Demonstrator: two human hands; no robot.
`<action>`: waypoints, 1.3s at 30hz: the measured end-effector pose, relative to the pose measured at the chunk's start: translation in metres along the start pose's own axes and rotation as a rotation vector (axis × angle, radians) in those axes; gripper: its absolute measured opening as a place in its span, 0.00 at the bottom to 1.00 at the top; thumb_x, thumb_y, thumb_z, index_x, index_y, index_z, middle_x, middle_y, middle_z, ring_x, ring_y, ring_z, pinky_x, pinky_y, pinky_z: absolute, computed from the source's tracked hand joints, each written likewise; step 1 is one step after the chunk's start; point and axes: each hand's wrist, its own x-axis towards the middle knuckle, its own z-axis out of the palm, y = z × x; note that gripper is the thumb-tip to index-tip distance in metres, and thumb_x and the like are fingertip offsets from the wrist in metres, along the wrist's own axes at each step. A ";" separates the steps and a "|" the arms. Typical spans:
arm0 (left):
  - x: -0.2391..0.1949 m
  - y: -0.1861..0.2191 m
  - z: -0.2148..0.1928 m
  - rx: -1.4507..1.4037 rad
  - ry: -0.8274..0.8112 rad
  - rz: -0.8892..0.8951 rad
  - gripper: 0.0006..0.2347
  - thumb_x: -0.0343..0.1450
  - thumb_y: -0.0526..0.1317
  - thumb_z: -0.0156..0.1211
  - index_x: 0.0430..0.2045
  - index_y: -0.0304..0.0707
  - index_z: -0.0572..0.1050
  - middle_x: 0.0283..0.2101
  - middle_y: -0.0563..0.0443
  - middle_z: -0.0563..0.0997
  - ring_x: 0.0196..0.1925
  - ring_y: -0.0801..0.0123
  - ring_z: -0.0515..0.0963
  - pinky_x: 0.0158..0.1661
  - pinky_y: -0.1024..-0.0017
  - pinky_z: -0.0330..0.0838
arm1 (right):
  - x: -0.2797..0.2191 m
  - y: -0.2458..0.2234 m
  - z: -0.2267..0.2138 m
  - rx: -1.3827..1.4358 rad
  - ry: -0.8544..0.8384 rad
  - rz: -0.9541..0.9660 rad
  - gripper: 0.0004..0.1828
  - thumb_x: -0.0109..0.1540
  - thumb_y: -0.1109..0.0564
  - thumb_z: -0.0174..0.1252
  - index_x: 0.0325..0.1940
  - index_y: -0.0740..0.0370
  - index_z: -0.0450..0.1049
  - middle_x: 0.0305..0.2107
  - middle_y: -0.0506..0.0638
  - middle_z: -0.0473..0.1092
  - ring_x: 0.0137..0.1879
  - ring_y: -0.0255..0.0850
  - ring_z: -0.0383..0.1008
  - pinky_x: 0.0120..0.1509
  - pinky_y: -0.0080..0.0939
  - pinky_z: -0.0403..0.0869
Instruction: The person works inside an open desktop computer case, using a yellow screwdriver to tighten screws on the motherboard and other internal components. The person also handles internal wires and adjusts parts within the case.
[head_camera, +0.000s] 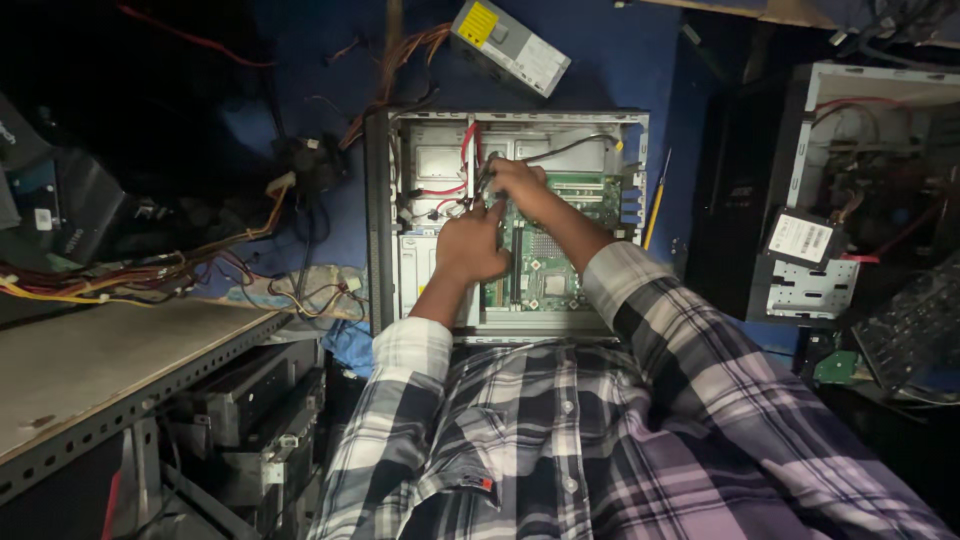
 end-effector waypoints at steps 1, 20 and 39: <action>0.001 0.000 -0.001 0.013 -0.011 -0.001 0.35 0.58 0.46 0.65 0.63 0.38 0.64 0.57 0.33 0.75 0.53 0.48 0.79 0.48 0.55 0.75 | 0.003 0.007 0.002 0.121 -0.002 -0.002 0.19 0.59 0.52 0.48 0.50 0.55 0.76 0.44 0.46 0.75 0.53 0.38 0.74 0.62 0.37 0.64; 0.001 0.009 -0.006 0.113 -0.047 0.035 0.35 0.58 0.52 0.65 0.62 0.39 0.67 0.53 0.32 0.77 0.51 0.48 0.80 0.47 0.54 0.75 | -0.001 -0.047 0.002 0.629 0.017 0.297 0.15 0.62 0.51 0.55 0.48 0.63 0.76 0.39 0.49 0.74 0.46 0.41 0.71 0.52 0.44 0.68; 0.002 0.003 -0.005 0.055 -0.045 0.016 0.35 0.58 0.50 0.63 0.62 0.38 0.68 0.55 0.30 0.75 0.49 0.44 0.80 0.48 0.51 0.75 | 0.019 0.003 0.012 -0.059 0.138 0.137 0.20 0.66 0.48 0.47 0.45 0.66 0.77 0.46 0.65 0.74 0.53 0.60 0.74 0.60 0.57 0.71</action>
